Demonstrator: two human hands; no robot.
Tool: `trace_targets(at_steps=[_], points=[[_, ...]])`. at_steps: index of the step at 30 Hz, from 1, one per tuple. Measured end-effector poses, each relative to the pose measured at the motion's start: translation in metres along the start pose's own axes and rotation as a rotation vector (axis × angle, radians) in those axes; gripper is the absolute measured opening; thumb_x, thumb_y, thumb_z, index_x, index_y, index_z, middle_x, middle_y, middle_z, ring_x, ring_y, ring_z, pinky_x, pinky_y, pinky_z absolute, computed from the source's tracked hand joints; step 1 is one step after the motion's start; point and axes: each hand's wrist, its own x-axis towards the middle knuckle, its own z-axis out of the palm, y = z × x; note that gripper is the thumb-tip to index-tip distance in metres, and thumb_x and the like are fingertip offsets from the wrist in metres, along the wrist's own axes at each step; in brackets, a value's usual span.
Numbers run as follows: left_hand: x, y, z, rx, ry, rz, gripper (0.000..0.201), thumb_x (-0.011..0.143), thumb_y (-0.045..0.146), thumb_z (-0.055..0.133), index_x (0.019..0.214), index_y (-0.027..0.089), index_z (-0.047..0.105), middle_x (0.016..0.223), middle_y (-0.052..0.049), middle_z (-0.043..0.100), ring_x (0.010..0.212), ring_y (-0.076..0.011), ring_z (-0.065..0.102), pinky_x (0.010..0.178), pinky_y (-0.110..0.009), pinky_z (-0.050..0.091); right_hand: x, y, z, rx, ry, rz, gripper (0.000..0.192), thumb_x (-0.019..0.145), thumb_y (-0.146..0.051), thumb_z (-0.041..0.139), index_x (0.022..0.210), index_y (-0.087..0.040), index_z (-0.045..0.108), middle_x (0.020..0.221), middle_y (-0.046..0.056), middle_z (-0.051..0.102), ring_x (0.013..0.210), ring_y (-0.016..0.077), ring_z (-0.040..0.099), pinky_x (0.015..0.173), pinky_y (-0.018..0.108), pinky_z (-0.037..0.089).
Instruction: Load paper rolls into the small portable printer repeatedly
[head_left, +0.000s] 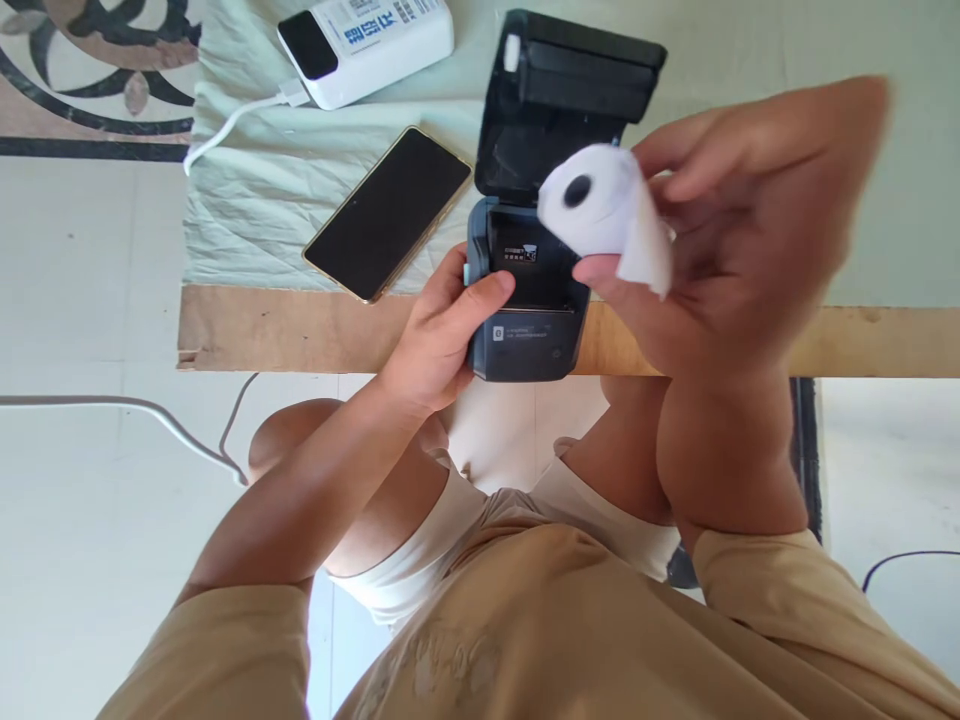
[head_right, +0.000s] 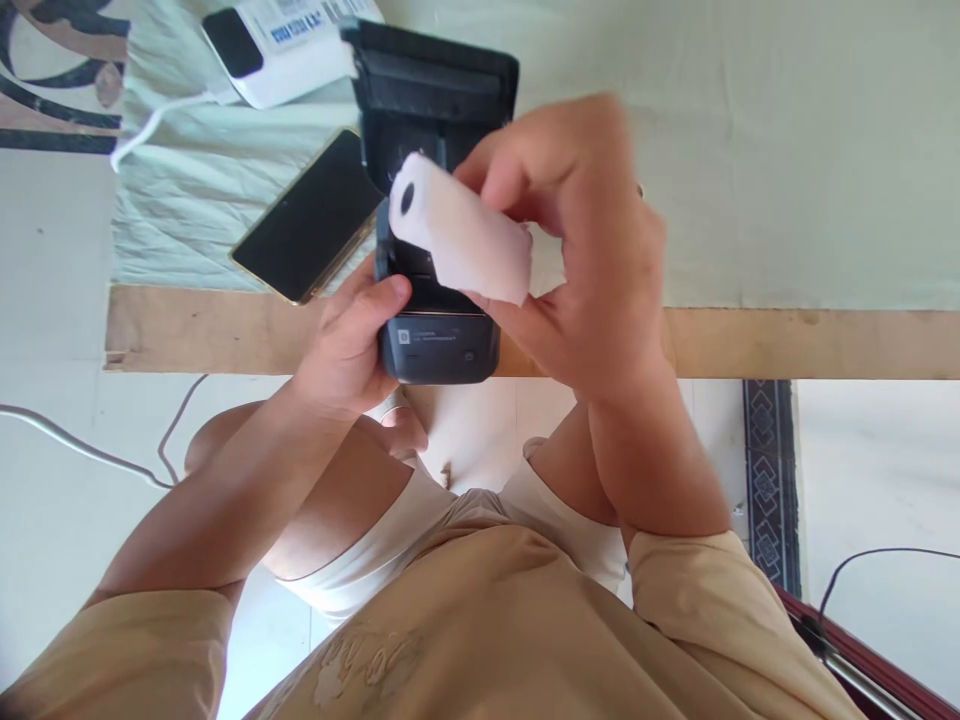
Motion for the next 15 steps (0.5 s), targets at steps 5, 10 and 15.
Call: trace_targets(at_steps=[5, 10, 15], points=[[-0.002, 0.002, 0.002, -0.030, -0.022, -0.037, 0.030, 0.089, 0.033, 0.085, 0.107, 0.020, 0.065, 0.092, 0.002, 0.070, 0.081, -0.0130, 0.071, 0.073, -0.023, 0.058, 0.006, 0.010, 0.006, -0.333, 0.057, -0.347, 0.022, 0.088, -0.026, 0.076, 0.096, -0.035, 0.058, 0.107, -0.003, 0.074, 0.103, 0.0214, 0.071, 0.087, 0.044, 0.060], [-0.002, 0.001, 0.000, -0.060, -0.051, -0.026, 0.030, 0.089, 0.036, 0.084, 0.107, 0.022, 0.065, 0.095, 0.001, 0.069, 0.090, -0.0160, 0.071, 0.076, -0.025, 0.058, 0.006, 0.020, 0.008, -0.424, -0.003, -0.379, 0.016, 0.092, -0.025, 0.072, 0.096, -0.041, 0.069, 0.114, -0.005, 0.078, 0.106, 0.0230, 0.075, 0.090, 0.046, 0.064], [-0.004, 0.000, -0.001, -0.193, -0.089, -0.025, 0.029, 0.101, 0.049, 0.065, 0.098, 0.021, 0.064, 0.092, -0.003, 0.064, 0.091, -0.0186, 0.068, 0.076, -0.027, 0.056, 0.002, 0.023, 0.010, -0.392, 0.026, -0.608, 0.016, 0.091, -0.022, 0.072, 0.094, -0.038, 0.074, 0.106, -0.003, 0.078, 0.106, 0.0201, 0.074, 0.096, 0.046, 0.063]])
